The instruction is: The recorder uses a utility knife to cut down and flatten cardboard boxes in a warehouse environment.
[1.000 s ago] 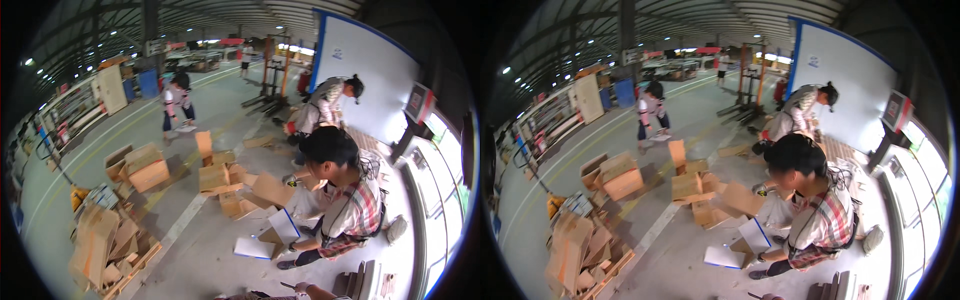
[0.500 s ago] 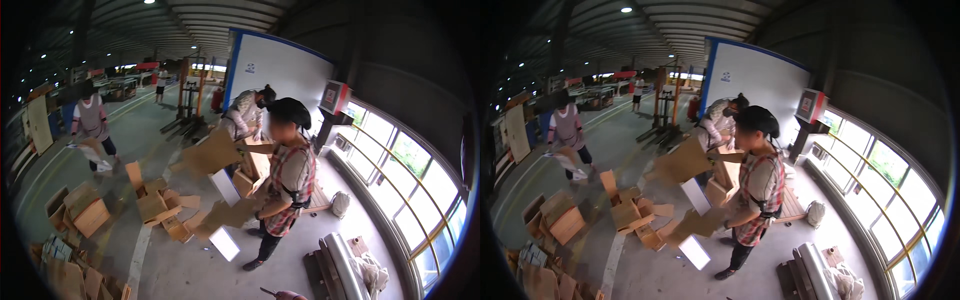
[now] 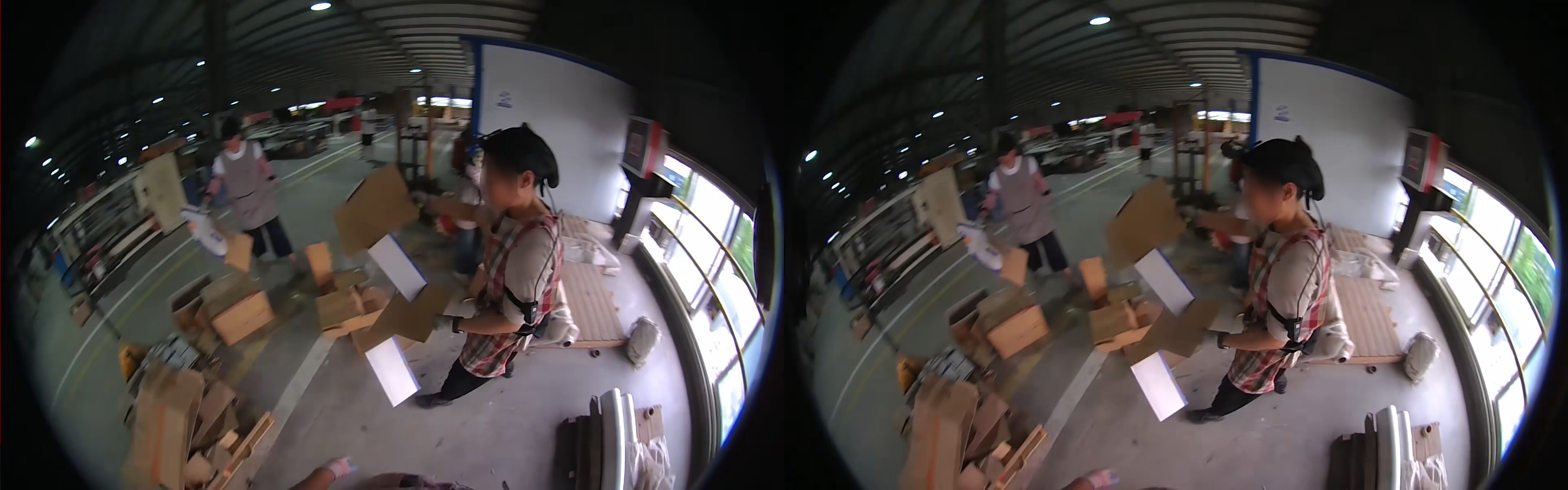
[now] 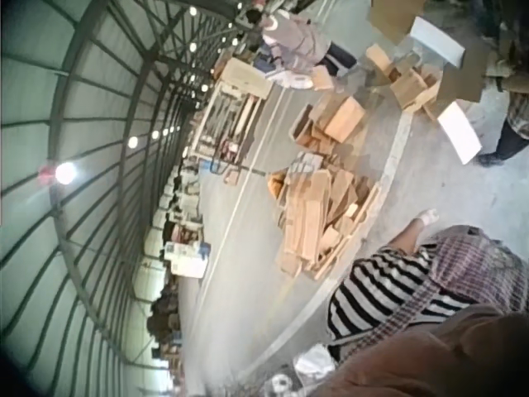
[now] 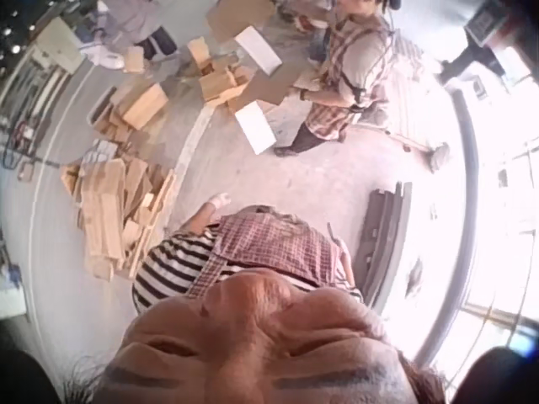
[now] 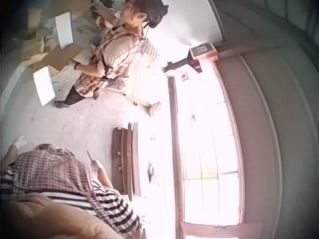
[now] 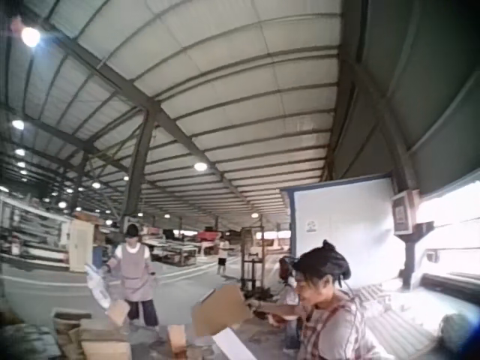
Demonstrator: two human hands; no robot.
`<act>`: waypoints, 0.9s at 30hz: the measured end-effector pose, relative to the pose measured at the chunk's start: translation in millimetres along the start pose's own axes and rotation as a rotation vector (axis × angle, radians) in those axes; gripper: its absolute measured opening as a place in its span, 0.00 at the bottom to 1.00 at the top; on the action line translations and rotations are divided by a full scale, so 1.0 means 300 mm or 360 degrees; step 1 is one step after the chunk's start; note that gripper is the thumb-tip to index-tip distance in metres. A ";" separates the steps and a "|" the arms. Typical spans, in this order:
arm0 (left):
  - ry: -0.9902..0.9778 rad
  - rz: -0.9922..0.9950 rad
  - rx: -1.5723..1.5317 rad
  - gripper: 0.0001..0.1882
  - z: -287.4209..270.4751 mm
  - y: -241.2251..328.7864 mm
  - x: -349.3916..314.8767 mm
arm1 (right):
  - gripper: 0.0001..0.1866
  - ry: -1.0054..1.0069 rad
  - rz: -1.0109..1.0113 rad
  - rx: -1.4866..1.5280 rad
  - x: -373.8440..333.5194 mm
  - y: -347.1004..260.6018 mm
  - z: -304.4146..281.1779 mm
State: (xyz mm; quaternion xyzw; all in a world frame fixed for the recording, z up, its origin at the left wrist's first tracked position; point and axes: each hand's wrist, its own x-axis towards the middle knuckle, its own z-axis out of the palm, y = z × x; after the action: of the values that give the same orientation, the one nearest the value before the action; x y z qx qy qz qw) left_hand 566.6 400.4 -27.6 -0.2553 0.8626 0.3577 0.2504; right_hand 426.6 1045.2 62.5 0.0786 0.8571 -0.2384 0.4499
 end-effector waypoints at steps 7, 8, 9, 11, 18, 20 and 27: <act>0.0420 -0.0123 0.0046 0.37 0.018 0.371 -0.345 | 0.14 -0.0078 0.0080 -0.0281 0.167 0.634 0.053; 0.0365 -0.0103 0.0038 0.38 0.063 0.351 -0.367 | 0.15 -0.0072 0.0046 -0.0402 0.202 0.709 0.034; 0.0277 -0.0066 0.0088 0.39 0.127 0.294 -0.344 | 0.16 -0.0062 -0.0086 -0.0525 0.208 0.747 0.048; -0.0122 -0.0133 0.0275 0.39 0.231 0.168 -0.253 | 0.18 0.0004 -0.0266 -0.0433 0.233 0.786 0.043; -0.0395 -0.0252 0.0198 0.32 0.202 0.213 -0.342 | 0.15 -0.0107 0.0018 -0.0189 0.100 0.350 -0.201; -0.0430 -0.0201 0.0221 0.31 0.177 0.275 -0.250 | 0.17 -0.0026 -0.0047 -0.0099 0.113 0.299 -0.229; -0.0404 0.0290 0.0101 0.28 0.116 0.627 0.341 | 0.16 -0.0049 -0.0068 -0.0169 0.071 0.106 -0.515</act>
State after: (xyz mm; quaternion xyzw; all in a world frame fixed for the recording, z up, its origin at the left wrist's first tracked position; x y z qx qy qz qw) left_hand 382.7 515.1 -20.1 -0.1207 0.8545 0.3808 0.3321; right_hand 312.0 1145.2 108.9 0.0326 0.8629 -0.2035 0.4614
